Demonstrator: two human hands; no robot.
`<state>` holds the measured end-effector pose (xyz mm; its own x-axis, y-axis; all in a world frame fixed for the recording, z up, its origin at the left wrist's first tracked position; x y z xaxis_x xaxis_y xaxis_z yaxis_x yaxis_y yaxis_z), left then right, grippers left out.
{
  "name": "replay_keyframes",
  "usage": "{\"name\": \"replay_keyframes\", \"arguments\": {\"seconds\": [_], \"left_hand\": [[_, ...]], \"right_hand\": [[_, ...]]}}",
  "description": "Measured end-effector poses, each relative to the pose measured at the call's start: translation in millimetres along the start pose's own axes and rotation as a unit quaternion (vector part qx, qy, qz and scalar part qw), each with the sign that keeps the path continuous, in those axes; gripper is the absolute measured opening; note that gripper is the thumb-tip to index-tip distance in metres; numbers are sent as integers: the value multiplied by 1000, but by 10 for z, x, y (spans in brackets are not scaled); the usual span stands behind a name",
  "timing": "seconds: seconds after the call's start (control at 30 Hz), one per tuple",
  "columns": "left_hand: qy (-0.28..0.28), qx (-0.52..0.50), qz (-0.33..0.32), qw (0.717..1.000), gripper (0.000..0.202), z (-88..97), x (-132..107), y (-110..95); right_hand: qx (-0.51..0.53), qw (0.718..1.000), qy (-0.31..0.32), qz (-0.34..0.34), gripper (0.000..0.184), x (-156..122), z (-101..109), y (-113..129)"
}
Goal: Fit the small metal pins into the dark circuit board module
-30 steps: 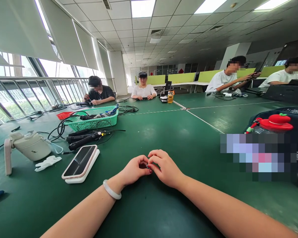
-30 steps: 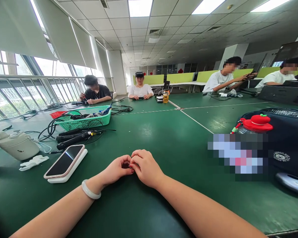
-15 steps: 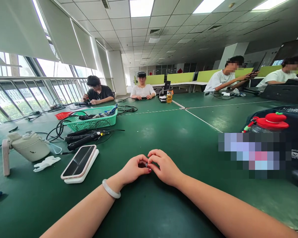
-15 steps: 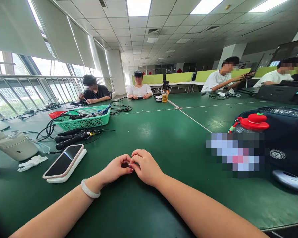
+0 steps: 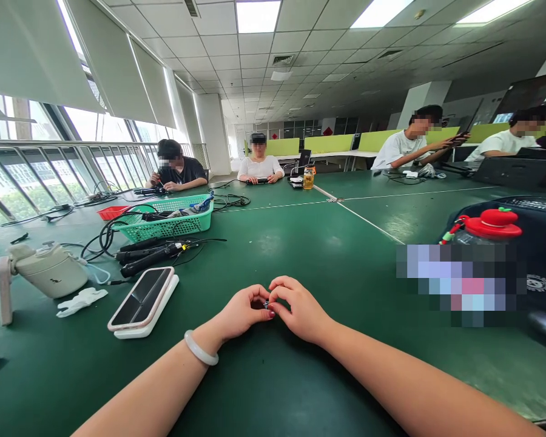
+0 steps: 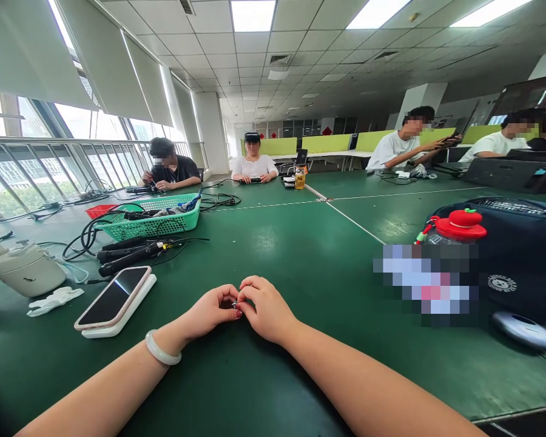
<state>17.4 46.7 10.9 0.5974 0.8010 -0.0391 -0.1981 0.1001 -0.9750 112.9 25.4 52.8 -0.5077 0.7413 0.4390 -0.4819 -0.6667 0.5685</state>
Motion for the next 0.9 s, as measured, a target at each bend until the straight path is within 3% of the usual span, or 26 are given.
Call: {"name": "replay_keyframes", "arguments": {"seconds": [0.9], "left_hand": [[3, 5, 7, 1000, 26, -2, 3, 0]], "right_hand": [[35, 999, 6, -24, 8, -2, -13, -47]]}}
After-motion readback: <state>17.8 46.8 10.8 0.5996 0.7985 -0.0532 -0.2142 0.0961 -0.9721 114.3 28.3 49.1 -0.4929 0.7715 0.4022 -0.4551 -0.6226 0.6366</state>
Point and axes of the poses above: each hand's wrist, its own x-axis towards the middle knuckle, its own z-axis out of the back of the hand, y = z × x, the point moved 9 cm from there along x, towards the middle knuckle, and after that the axes turned 7 degrees about y, right-handed, at the moved point
